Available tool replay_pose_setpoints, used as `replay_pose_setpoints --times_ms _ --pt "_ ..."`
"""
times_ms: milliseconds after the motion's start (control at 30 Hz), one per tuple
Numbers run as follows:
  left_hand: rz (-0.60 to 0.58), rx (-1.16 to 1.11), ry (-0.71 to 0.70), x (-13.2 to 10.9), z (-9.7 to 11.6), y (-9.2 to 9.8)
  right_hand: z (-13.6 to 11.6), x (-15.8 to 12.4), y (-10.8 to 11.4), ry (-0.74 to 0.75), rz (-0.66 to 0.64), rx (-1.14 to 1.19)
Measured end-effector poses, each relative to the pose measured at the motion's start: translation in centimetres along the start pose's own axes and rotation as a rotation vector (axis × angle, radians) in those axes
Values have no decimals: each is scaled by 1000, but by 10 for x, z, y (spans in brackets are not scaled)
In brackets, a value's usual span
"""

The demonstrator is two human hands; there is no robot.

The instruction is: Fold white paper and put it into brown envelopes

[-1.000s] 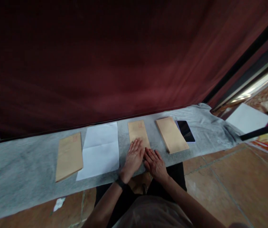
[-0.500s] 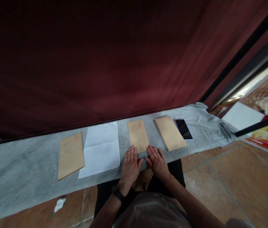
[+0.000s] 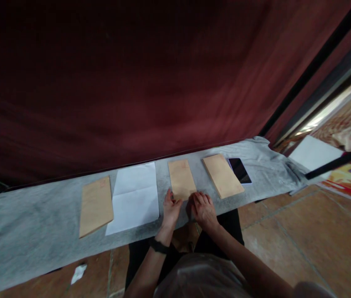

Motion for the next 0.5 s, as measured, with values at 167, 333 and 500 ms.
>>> replay_pose_setpoints --times_ms 167,333,500 --pt "11 -58 29 11 4 3 -3 4 3 -33 -57 -12" --pt "-81 -89 -59 7 25 -11 -8 14 10 -60 -113 -43" --pt "-186 -46 -152 -8 57 -33 0 26 28 -130 -18 20"
Point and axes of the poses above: each hand's wrist, its own x-axis towards the middle knuckle, its own y-axis out of the back of the hand, z = x × y, the point moved 7 cm from there along x, towards the middle knuckle, and after that the axes turned 10 degrees about -z, right-handed, at the moved point
